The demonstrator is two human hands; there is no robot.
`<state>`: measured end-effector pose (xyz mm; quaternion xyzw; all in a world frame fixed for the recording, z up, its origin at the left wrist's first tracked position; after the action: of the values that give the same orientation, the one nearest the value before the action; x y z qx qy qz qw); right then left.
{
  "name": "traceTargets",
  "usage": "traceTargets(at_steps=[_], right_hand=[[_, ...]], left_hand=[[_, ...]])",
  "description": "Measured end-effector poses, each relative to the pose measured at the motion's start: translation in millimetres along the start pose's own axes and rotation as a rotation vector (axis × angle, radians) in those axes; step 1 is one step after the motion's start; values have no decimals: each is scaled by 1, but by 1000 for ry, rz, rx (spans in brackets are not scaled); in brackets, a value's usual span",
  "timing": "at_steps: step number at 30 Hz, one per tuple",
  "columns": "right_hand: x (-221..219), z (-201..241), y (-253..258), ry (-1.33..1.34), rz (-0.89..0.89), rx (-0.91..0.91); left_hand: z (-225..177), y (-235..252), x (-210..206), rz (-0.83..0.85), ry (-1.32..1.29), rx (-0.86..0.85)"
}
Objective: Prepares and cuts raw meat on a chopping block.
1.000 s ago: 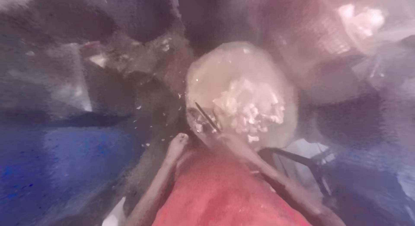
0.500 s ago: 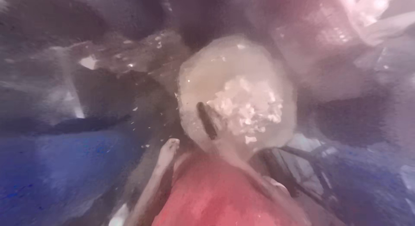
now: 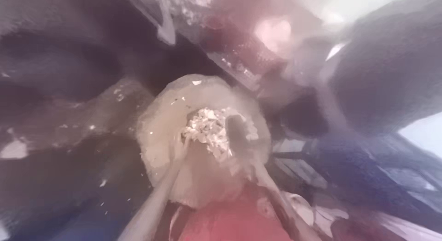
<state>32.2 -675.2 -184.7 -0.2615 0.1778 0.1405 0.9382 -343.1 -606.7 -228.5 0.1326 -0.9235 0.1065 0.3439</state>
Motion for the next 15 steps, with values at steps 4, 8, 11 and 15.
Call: traceTargets(at_steps=[4,8,11,15], right_hand=[[15,43,-16,-97,-73,122],[72,70,-9,-674,-289,287],[104,62,22,-750,-225,193],[114,57,27,-715,-203,107]], left_hand=[[-57,60,-43,63,10,-134],[-136,77,-86,318,59,-120],[-174,71,-130,545,62,-241],[-188,56,-142,697,108,-328]])
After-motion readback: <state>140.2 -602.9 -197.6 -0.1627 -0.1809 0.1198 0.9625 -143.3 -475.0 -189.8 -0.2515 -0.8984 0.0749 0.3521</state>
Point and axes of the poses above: each hand's wrist, its own y-axis towards the middle knuckle, its own x-axis out of the back of the hand, z = x × y, the point moved 5 cm from there along y, towards the middle knuckle, and after that the axes turned 1 degree about y, right-handed, at the moved point
